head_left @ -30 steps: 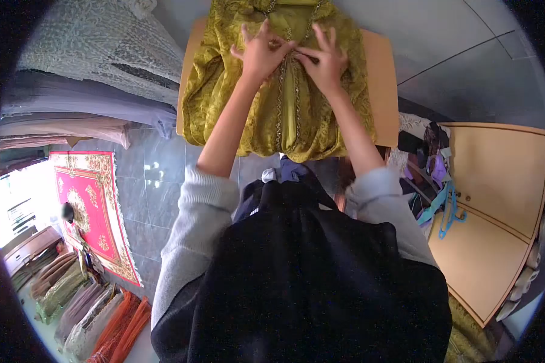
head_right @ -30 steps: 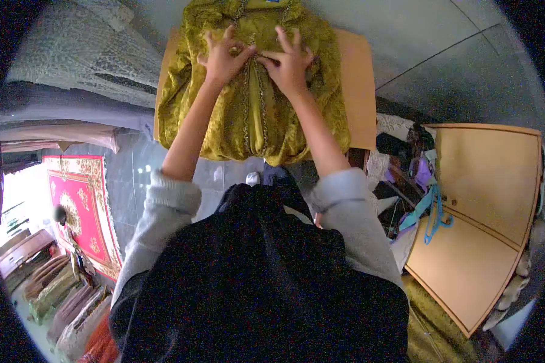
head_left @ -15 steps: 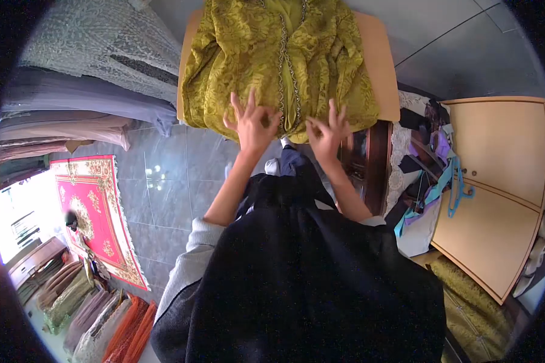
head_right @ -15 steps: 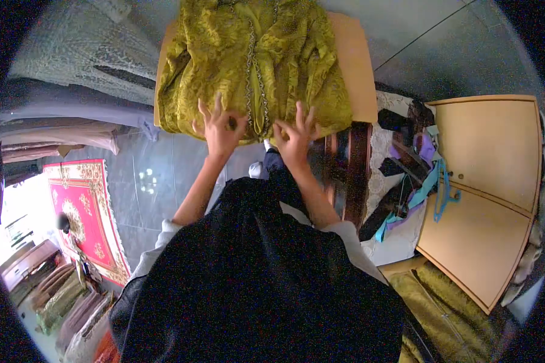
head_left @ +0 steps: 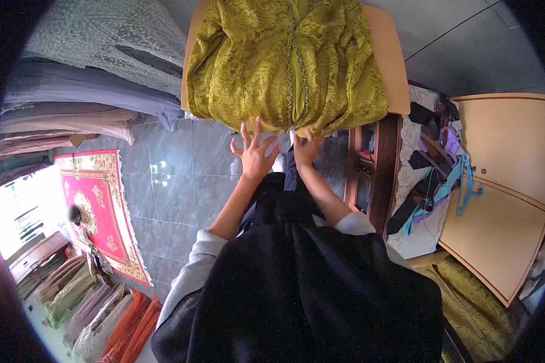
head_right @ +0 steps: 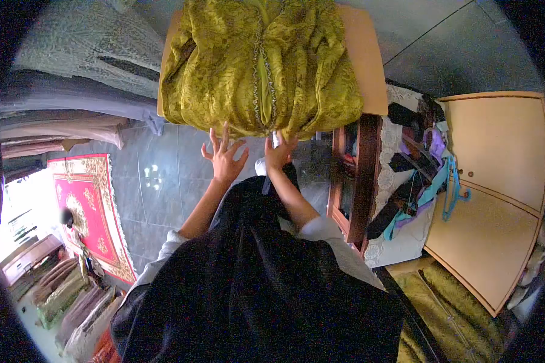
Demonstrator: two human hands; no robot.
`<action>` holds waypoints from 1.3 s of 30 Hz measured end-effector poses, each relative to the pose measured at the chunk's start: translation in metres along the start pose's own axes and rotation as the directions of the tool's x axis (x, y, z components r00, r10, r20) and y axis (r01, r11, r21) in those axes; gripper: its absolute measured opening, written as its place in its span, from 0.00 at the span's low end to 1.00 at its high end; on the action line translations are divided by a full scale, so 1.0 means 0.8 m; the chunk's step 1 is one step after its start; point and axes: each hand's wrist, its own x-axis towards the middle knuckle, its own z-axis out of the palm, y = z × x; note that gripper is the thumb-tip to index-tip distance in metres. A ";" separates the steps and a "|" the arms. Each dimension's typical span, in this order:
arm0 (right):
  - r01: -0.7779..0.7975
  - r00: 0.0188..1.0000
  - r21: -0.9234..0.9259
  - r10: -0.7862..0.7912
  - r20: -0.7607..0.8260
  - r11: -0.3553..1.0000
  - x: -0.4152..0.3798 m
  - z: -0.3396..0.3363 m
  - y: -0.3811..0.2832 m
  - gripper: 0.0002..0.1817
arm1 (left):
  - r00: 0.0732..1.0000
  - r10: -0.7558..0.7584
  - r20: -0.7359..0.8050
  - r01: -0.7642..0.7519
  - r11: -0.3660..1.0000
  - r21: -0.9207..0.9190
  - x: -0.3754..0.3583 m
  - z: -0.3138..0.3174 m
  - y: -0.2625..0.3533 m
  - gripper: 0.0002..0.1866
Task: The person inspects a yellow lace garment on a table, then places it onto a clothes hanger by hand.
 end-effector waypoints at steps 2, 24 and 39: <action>-0.006 1.000 -0.090 0.007 0.007 0.996 0.027 0.024 0.005 0.26 | 0.999 -0.033 0.013 0.032 0.999 0.022 -0.004 0.001 -0.001 0.12; -0.460 0.780 0.585 -0.011 0.626 0.668 -0.039 -0.169 -0.066 0.13 | 0.969 -0.110 0.219 0.142 0.981 -0.135 -0.030 -0.037 0.059 0.16; 0.826 0.551 -0.060 -0.782 0.292 0.560 -0.086 -0.238 -0.132 0.15 | 0.990 0.017 0.142 0.027 0.953 -0.302 -0.052 -0.105 0.064 0.13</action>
